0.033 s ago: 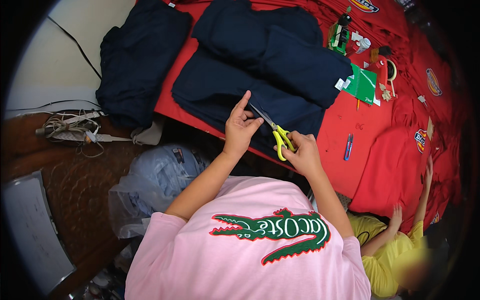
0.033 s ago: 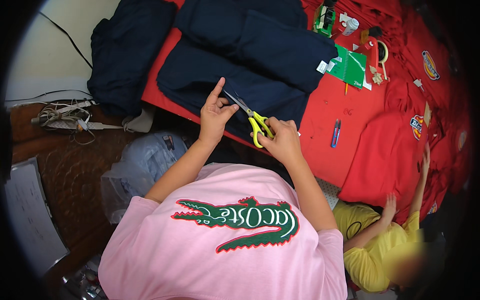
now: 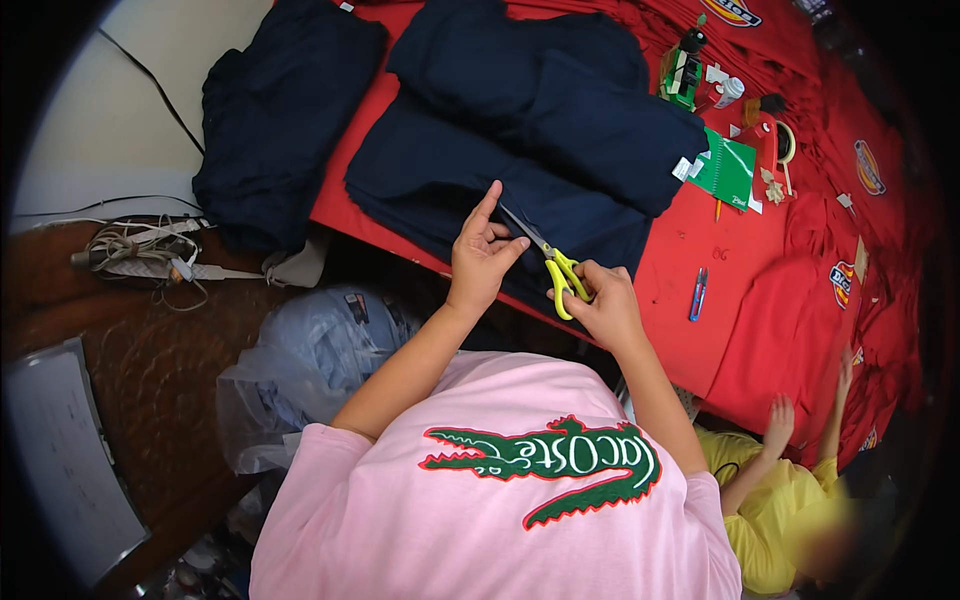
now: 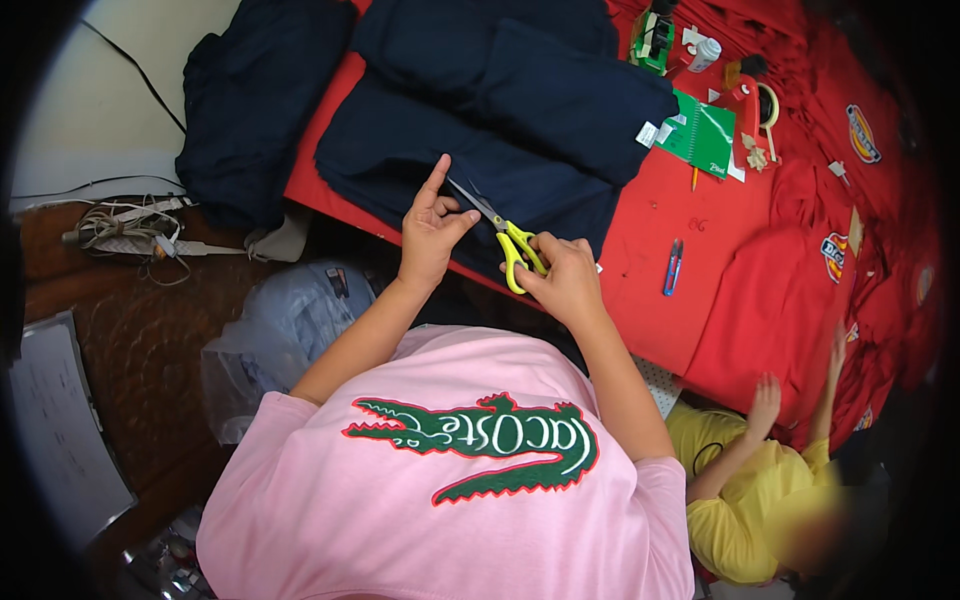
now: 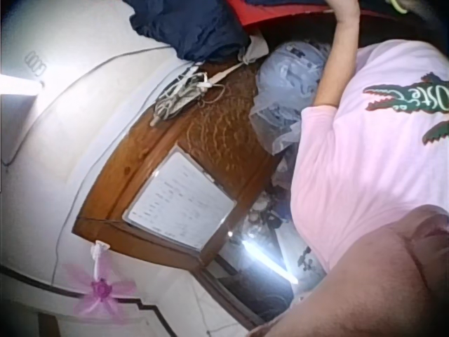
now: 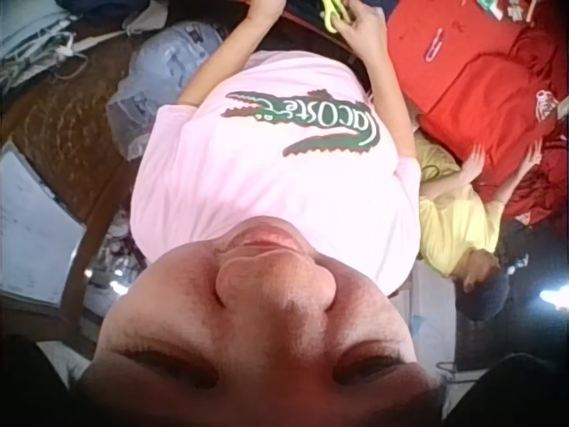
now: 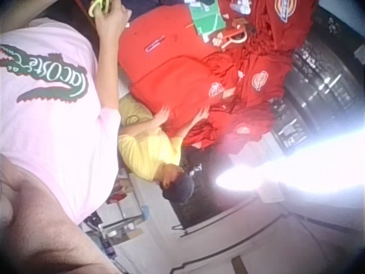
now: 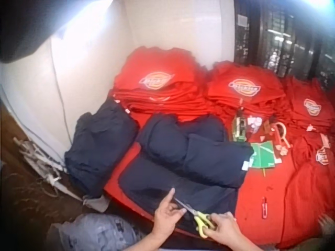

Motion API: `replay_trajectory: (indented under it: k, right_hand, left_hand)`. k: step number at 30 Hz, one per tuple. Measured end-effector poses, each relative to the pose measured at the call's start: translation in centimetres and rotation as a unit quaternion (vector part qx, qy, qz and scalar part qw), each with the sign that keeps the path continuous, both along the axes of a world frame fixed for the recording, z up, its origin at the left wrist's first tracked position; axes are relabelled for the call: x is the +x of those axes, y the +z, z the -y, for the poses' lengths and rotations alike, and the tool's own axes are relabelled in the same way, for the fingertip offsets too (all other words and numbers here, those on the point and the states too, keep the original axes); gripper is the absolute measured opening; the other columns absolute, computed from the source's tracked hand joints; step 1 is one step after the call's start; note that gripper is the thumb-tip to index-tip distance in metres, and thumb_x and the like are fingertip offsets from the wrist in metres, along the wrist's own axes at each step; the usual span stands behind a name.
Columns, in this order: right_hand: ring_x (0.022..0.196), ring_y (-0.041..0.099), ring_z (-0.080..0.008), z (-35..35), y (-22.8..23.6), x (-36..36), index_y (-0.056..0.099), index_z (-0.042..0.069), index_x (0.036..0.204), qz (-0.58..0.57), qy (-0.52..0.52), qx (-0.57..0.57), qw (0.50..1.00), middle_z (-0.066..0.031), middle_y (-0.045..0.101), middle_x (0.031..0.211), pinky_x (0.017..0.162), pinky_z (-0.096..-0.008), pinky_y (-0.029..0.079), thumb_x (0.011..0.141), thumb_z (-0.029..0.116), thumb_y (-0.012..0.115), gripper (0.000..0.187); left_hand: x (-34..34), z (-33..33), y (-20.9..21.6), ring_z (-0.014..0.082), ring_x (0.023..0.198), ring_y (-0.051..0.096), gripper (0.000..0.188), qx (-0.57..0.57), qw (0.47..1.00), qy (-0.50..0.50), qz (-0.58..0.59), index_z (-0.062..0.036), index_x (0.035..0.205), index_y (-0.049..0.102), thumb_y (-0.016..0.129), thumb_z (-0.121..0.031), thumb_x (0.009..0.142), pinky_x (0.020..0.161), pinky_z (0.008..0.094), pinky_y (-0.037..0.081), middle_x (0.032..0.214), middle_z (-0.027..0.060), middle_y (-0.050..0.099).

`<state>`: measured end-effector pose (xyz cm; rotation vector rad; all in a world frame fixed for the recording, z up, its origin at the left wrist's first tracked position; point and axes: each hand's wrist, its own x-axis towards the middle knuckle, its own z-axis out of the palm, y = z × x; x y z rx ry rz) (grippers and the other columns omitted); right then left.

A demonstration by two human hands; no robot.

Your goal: The person trims threads from dark garments using shears while working at a table covered in stacks of t-shirts.

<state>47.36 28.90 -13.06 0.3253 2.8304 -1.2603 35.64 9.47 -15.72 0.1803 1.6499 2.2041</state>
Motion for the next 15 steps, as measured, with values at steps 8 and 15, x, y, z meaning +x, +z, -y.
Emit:
replay_trajectory:
  k: [8, 15]
  right_hand:
    - [0.070, 0.049, -0.0210, 0.1, -2.1, 0.5, 0.074, 0.002, 0.093, 0.086, -0.018, -0.115, 0.990, -0.0057, 0.062, 0.067, 0.070, -0.0399, 0.040, 0.088, 0.017, 0.085, 0.019]
    - [0.059, 0.048, -0.0206, 0.9, -0.5, -0.9, 0.072, 0.003, 0.090, -0.009, 0.014, -0.031, 0.999, -0.0041, 0.060, 0.064, 0.076, -0.0379, 0.040, 0.086, 0.020, 0.087, 0.023]
  left_hand:
    - [0.3, 0.3, -0.6, 0.0082, 0.097, 0.064, 0.084, -0.009, 0.999, 0.044, -0.017, -0.0061, 0.167, 0.042, 0.071, 0.017, 0.092, 0.090, 0.0224, 0.057, 0.135, 0.0073, 0.061]
    - [-0.3, 0.8, 0.5, 0.0102, 0.103, 0.068, 0.080, -0.005, 0.998, 0.066, -0.017, -0.0053, 0.166, 0.042, 0.068, 0.017, 0.094, 0.094, 0.0250, 0.057, 0.113, 0.0062, 0.070]
